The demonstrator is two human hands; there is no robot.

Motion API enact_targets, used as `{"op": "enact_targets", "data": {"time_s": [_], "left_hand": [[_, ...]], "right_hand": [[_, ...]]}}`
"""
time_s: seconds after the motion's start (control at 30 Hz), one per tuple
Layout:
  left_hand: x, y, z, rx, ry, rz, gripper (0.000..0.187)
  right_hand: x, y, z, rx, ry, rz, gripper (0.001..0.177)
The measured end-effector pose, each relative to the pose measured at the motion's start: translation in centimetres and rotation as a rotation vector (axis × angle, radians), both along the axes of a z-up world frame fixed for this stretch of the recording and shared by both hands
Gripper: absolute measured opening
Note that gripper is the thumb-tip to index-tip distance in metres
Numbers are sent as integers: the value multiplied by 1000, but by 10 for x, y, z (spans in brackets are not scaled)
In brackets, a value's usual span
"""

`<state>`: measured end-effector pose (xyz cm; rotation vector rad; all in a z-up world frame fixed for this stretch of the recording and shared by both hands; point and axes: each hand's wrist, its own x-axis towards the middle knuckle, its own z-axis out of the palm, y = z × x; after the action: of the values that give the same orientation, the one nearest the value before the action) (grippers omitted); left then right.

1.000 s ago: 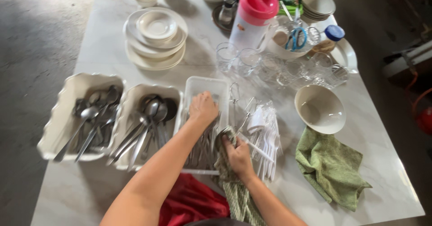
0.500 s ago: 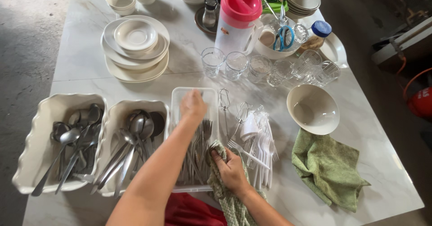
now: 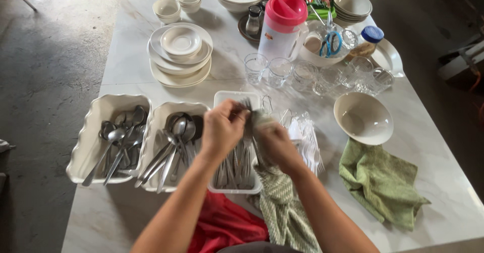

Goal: The person wipes forks, spoons, and knives with a cloth and places them into white containers on a table. The person also wipes a wooden spoon and a whisk, then places them into a plastic bag.

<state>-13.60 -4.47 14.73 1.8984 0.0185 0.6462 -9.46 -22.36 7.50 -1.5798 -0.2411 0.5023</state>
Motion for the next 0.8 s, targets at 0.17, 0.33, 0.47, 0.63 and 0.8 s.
{"op": "enact_targets", "data": {"time_s": [0.17,0.33,0.47,0.63,0.8], "left_hand": [[-23,29,12,-102,152,52,8],[-34,37,0,-759,200,-121,5],[-51,-8,-22,-818,445,-157,21],[-55,20,-19,-816,404,-11,15],[-72,-12,-37,-740,560,-101,28]], "right_hand": [[-60,14,-2,13,16,205,19],[-82,9,-15,50,139,89,22],[-83,19,-24,-53,111,66,21],[-84,-1,-5,-255,88,212,30],[-28,-3,24,304,73,-244,37]]}}
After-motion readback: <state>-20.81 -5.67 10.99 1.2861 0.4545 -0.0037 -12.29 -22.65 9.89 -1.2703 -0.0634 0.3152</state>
